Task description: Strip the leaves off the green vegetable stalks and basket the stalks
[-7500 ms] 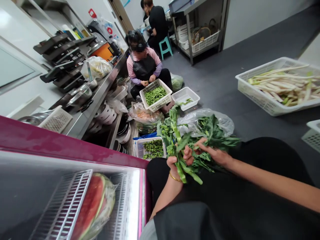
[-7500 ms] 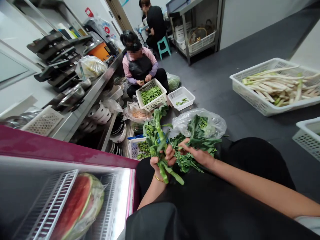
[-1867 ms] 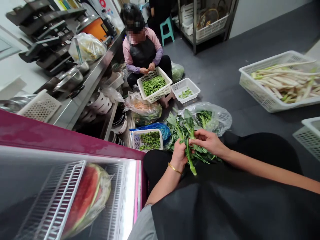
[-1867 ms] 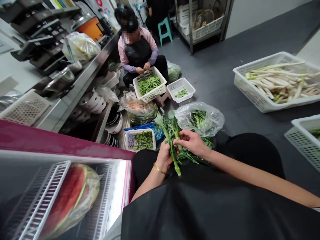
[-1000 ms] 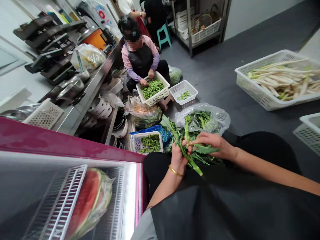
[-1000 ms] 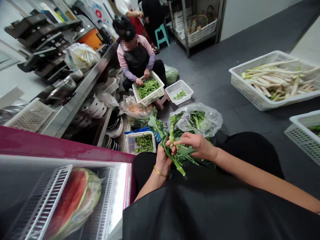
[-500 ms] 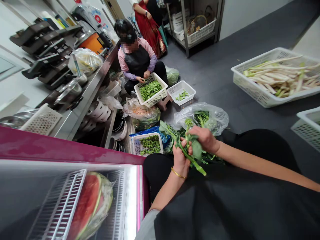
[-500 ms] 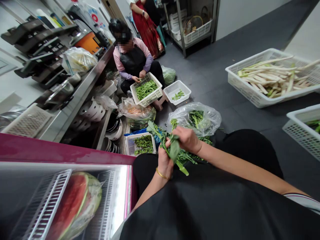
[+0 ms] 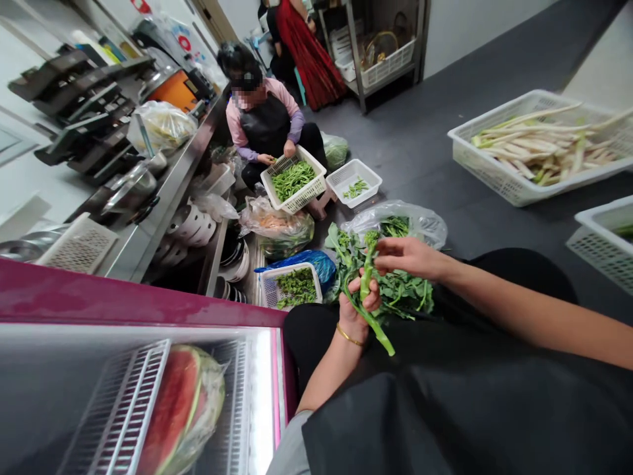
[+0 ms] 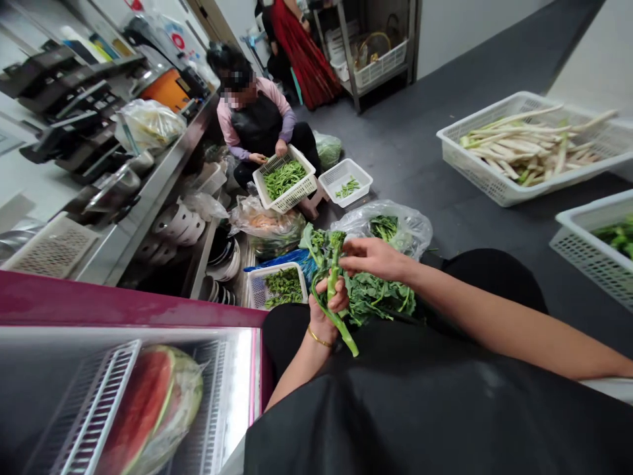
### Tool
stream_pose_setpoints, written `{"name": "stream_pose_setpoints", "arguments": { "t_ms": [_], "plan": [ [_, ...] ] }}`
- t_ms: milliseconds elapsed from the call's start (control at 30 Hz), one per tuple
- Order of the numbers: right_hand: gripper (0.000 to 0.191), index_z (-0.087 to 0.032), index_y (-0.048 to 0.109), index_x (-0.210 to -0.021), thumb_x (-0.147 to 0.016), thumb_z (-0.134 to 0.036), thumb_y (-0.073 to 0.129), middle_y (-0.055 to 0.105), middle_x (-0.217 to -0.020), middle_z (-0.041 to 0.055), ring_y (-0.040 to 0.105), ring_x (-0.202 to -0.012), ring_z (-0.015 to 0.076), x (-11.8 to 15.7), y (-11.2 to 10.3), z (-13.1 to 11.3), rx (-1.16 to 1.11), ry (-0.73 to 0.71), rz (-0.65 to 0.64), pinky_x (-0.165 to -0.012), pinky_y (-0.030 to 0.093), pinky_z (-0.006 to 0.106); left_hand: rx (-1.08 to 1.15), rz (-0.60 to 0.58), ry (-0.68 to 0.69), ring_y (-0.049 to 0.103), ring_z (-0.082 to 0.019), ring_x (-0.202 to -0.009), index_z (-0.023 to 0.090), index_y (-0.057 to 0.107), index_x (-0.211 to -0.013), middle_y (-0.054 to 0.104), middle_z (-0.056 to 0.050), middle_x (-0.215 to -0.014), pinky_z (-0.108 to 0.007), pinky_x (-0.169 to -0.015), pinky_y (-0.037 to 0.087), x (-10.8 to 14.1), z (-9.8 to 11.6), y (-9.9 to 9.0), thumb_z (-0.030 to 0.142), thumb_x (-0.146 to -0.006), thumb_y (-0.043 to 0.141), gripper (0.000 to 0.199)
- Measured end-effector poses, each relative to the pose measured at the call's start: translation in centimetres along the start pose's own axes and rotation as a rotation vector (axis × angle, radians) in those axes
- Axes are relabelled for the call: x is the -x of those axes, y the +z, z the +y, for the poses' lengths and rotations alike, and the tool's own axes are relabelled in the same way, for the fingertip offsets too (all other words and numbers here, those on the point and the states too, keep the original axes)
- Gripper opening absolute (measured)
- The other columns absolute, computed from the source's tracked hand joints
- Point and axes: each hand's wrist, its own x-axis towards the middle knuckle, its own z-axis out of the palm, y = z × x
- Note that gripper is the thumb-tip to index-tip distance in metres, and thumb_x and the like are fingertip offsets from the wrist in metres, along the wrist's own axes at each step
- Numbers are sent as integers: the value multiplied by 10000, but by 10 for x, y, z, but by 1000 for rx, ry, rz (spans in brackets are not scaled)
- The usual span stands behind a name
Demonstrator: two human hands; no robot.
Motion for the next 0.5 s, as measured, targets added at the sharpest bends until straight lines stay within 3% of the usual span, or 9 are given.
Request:
{"name": "stream_pose_setpoints", "arguments": {
  "t_ms": [67,167,233,300,400,500],
  "plan": [
    [404,-149,605,-800,-883,-517,459,608,-649,26,564,-584,136,-15,10,-21,19,-37,106,-555,428,246,-17,18,-29,319,-26,-376,161,506,-708,526,4,-589,-186,-348,197,-1,-2,5,402,-650,697,313],
    [366,-147,603,-710,-916,-394,428,618,-677,69,550,-597,142,-10,27,-23,442,-121,248,-549,373,249,-10,130,142,400,-34,-400,176,489,-764,562,13,-614,-166,-376,252,1,-3,9,352,-637,727,322],
    [327,-142,640,-754,-913,-324,419,636,-732,95,562,-621,157,5,30,-11,709,-125,173,-555,360,259,-63,199,290,452,-44,-414,188,464,-777,575,24,-615,-159,-395,286,2,-4,9,327,-649,739,334],
    [308,-152,679,-828,-886,-379,478,652,-765,98,584,-652,178,18,24,4,764,-89,-4,-578,389,271,-151,220,345,498,-64,-432,195,454,-797,595,23,-626,-165,-407,315,3,-6,8,329,-661,748,350],
    [472,-171,701,-990,-774,-574,586,680,-893,94,621,-795,221,26,5,19,433,11,-93,-682,466,314,-242,127,245,518,-82,-434,190,473,-829,622,7,-648,-180,-411,331,-1,-10,12,347,-648,773,383],
    [525,-163,706,-945,-751,-634,580,680,-801,82,616,-702,203,27,-13,28,-54,217,103,-616,481,320,-278,6,52,560,-107,-488,168,519,-817,616,-5,-655,-200,-446,366,-13,-14,21,333,-601,810,398]
  ]
}}
